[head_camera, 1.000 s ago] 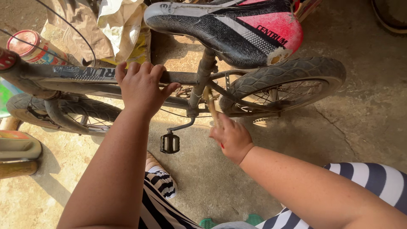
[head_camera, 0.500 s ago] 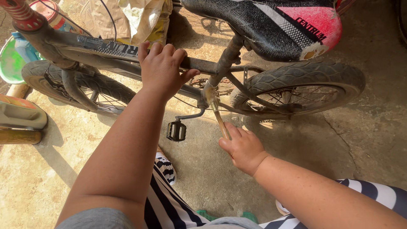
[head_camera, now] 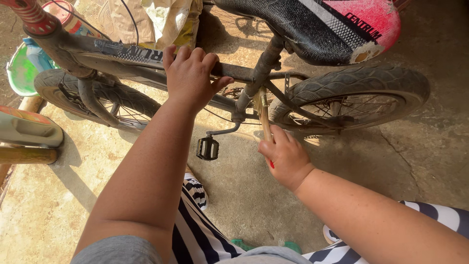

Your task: The person uses a brush to scrub the rear wheel, chain, and frame of a bicycle. They hold the bike steady with one hand while brushing with the other, focusing on the rear wheel area throughout the clip.

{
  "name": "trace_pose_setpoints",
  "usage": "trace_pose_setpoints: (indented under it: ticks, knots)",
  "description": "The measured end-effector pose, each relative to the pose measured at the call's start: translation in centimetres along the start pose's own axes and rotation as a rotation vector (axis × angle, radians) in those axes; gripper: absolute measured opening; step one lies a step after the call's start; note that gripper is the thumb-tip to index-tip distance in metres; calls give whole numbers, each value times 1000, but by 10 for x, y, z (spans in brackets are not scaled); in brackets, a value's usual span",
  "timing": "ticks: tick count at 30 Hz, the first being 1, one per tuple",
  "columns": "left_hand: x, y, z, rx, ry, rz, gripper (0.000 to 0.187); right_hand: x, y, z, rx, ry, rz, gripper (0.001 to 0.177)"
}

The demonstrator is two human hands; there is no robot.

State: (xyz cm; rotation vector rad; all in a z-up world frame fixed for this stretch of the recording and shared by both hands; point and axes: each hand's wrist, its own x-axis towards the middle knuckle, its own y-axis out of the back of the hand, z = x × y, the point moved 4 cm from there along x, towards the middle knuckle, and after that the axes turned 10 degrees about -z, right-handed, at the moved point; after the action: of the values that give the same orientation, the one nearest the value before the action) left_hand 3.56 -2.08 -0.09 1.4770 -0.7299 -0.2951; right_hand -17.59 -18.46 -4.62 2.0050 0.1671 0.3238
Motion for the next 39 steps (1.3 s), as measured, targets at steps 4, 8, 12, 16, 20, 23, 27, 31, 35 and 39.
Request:
trace_pose_setpoints:
  ticks: [4, 8, 12, 16, 20, 23, 27, 31, 35, 39]
  knots:
    - [0, -2, -2, -7, -4, -24, 57, -3, 3, -4, -83, 81, -20, 15]
    - [-1, -2, -2, -22, -10, -4, 57, -11, 11, -23, -125, 304, -83, 19]
    - [-2, 2, -1, -18, -33, 55, 57, -13, 6, -27, -108, 68, -192, 12]
    - [-2, 3, -1, -21, -30, 14, 56, -10, 1, -14, -190, -10, -189, 16]
    - [-2, 4, 0, -33, -29, -12, 58, -3, 0, 0, -260, 43, 7, 20]
    - [-2, 5, 0, -31, -41, 1, 57, 7, -8, 24, -131, -186, -87, 13]
    - [-1, 3, -1, -22, -37, -1, 59, 16, -13, 48, -74, -332, -135, 17]
    - [0, 2, -2, -15, -34, -8, 60, 21, -33, 47, -15, -320, -313, 12]
    - [-2, 2, -2, -17, -51, 22, 57, 19, -46, 28, 155, -169, -444, 14]
    - [-2, 0, -2, -3, -46, 19, 57, 21, -38, 19, 99, -35, -377, 13]
